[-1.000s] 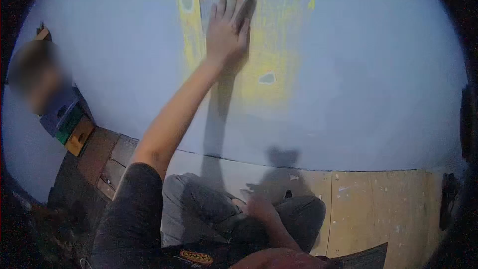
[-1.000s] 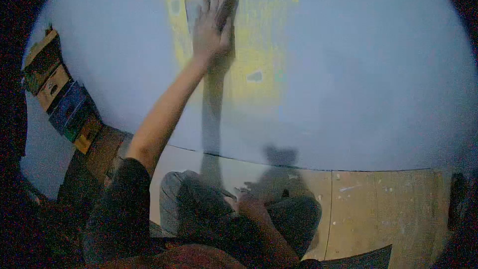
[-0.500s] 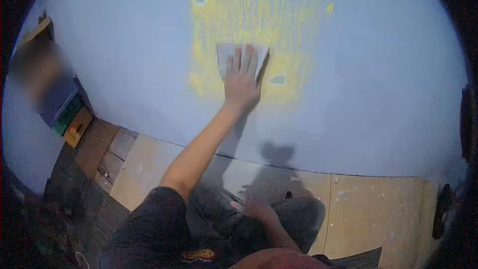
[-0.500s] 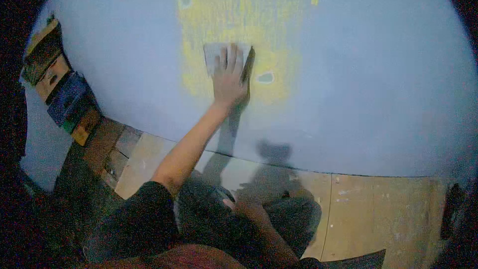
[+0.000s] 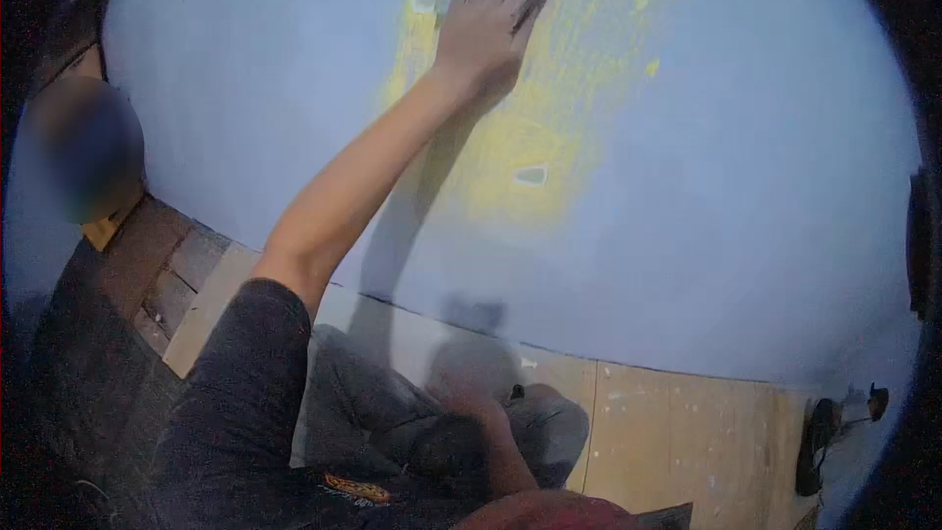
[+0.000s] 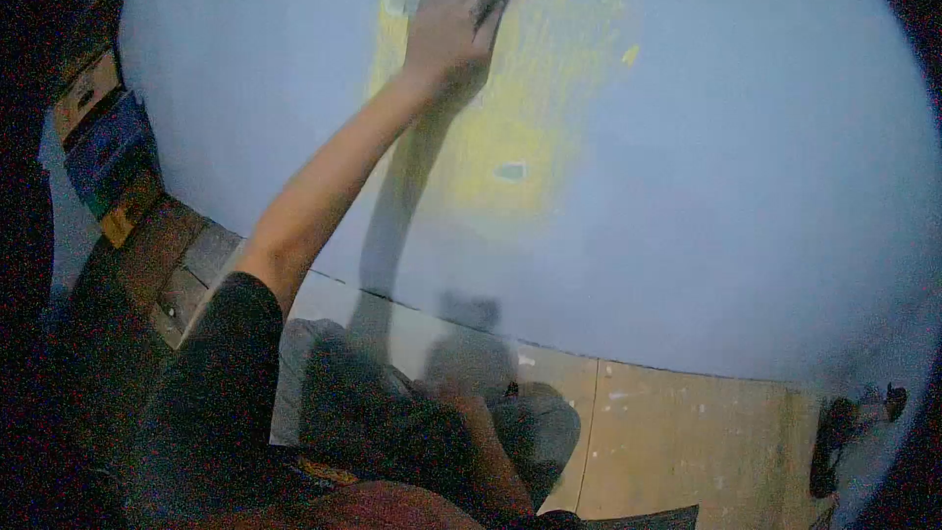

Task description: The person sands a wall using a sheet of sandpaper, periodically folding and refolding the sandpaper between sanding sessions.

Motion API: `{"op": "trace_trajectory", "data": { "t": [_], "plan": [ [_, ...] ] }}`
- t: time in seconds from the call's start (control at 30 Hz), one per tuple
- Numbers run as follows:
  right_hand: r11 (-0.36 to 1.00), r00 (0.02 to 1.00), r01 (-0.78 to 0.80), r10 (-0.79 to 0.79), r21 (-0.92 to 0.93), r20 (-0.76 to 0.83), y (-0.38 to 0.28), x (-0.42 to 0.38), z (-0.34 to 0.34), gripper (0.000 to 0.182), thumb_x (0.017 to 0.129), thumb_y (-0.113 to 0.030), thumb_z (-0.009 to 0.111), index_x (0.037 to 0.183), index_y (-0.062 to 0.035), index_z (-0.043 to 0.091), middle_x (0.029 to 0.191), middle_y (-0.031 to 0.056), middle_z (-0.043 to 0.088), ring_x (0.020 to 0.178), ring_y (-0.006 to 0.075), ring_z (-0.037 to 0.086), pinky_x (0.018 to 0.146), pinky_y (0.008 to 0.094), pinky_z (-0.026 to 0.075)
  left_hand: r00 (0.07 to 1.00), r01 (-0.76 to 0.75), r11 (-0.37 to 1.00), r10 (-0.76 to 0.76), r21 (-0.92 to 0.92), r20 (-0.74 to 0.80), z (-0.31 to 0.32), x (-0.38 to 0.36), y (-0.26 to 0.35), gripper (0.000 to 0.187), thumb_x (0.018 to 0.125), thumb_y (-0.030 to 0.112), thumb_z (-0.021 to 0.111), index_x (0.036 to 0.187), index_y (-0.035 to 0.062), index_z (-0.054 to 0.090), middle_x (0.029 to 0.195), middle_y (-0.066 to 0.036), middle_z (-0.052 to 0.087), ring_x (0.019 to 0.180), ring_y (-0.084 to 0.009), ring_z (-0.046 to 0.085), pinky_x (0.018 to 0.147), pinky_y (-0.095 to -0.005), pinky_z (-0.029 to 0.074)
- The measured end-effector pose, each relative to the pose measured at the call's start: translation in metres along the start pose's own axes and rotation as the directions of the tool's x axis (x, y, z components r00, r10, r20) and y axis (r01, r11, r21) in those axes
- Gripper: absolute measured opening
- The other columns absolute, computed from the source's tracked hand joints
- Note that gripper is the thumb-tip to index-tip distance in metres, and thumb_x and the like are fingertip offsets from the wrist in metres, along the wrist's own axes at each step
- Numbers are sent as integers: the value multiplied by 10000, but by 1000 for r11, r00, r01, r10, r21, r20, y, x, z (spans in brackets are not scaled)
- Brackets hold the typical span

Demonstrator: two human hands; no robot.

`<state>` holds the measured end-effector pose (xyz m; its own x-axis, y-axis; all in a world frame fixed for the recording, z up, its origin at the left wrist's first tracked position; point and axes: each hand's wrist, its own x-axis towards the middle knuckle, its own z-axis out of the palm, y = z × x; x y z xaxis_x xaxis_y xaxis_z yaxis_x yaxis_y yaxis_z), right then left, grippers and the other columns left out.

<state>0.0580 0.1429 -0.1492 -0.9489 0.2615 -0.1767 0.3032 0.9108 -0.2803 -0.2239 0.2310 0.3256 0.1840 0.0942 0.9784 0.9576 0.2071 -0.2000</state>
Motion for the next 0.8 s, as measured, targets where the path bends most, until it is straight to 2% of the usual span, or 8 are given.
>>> {"op": "trace_trajectory", "data": {
  "t": [0.03, 0.17, 0.23, 0.27, 0.3, 0.43, 0.57, 0.8],
  "plan": [
    [998, 999, -43, 42, 46, 27, -7, -3, -10, 559, 1008, -522, 457, 1375, -114, 563, 1440, 204, 525, 1324, 413, 492, 1113, 524, 375, 994, -41, 998, 47, 51, -104, 9, 25, -8, 553, 997, 288, 481, 1503, 78, 403, 1569, -153, 378, 1430, -410, 343, 1169, -560, 263],
    [980, 988, -143, 133, 140, 81, -30, -6, -34, 573, 1011, -533, 446, 1373, -104, 564, 1433, 208, 529, 1317, 416, 499, 1111, 523, 377, 985, 159, 984, -153, -82, 78, -23, 47, 2, 553, 1063, 284, 328, 1583, 110, 261, 1631, -196, 250, 1520, -412, 158, 1240, -503, 133],
    [957, 977, -201, 182, 207, 108, -41, -10, -51, 581, 1012, -538, 440, 1372, -99, 564, 1430, 210, 531, 1314, 417, 502, 1111, 522, 379, 993, 121, 991, -121, -65, -7, 2, -13, 13, 609, 969, 271, 503, 1521, 52, 368, 1613, -174, 298, 1479, -449, 244, 1182, -592, 221],
    [946, 972, -225, 201, 232, 121, -47, -10, -57, 584, 1013, -540, 437, 1371, -97, 564, 1428, 212, 532, 1312, 418, 504, 1110, 521, 379, 989, 139, 983, -132, -118, 65, 3, -52, 24, 623, 970, 260, 505, 1525, 26, 348, 1617, -181, 288, 1479, -463, 232, 1182, -601, 208],
    [992, 998, -18, 11, 121, 57, -15, 12, 3, 640, 1023, -562, 405, 1374, -47, 554, 1438, 216, 525, 1325, 430, 486, 1134, 519, 351, 967, 175, 980, -153, -99, 202, -4, -95, 35, 638, 965, 257, 520, 1525, 10, 341, 1616, -189, 290, 1474, -475, 238, 1177, -611, 210],
    [999, 999, -24, 23, -29, -27, -25, -2, -6, 526, 1047, -474, 395, 1389, -112, 563, 1479, 192, 490, 1367, 399, 461, 1162, 505, 326, 808, 205, 976, -126, -75, 576, -23, -293, 78, 692, 886, 265, 591, 1512, 49, 388, 1572, -167, 374, 1446, -442, 310, 1185, -574, 238],
    [998, 992, -40, 35, -43, -123, -9, -4, 12, 553, 1034, -467, 427, 1383, -58, 557, 1494, 198, 471, 1397, 393, 424, 1171, 503, 311, 670, 205, 976, -83, -76, 738, -47, -313, 59, 654, 931, 311, 550, 1519, 74, 389, 1576, -149, 378, 1433, -450, 336, 1185, -580, 231],
    [965, 987, -49, 86, 258, -134, -23, -14, -21, 648, 998, -544, 460, 1383, -30, 549, 1475, 211, 491, 1383, 386, 445, 1152, 537, 319, 989, 94, 993, -86, -67, 124, -14, -41, 10, 581, 994, 288, 475, 1513, 47, 375, 1576, -205, 348, 1425, -499, 307, 1171, -592, 240]
  ]
}}
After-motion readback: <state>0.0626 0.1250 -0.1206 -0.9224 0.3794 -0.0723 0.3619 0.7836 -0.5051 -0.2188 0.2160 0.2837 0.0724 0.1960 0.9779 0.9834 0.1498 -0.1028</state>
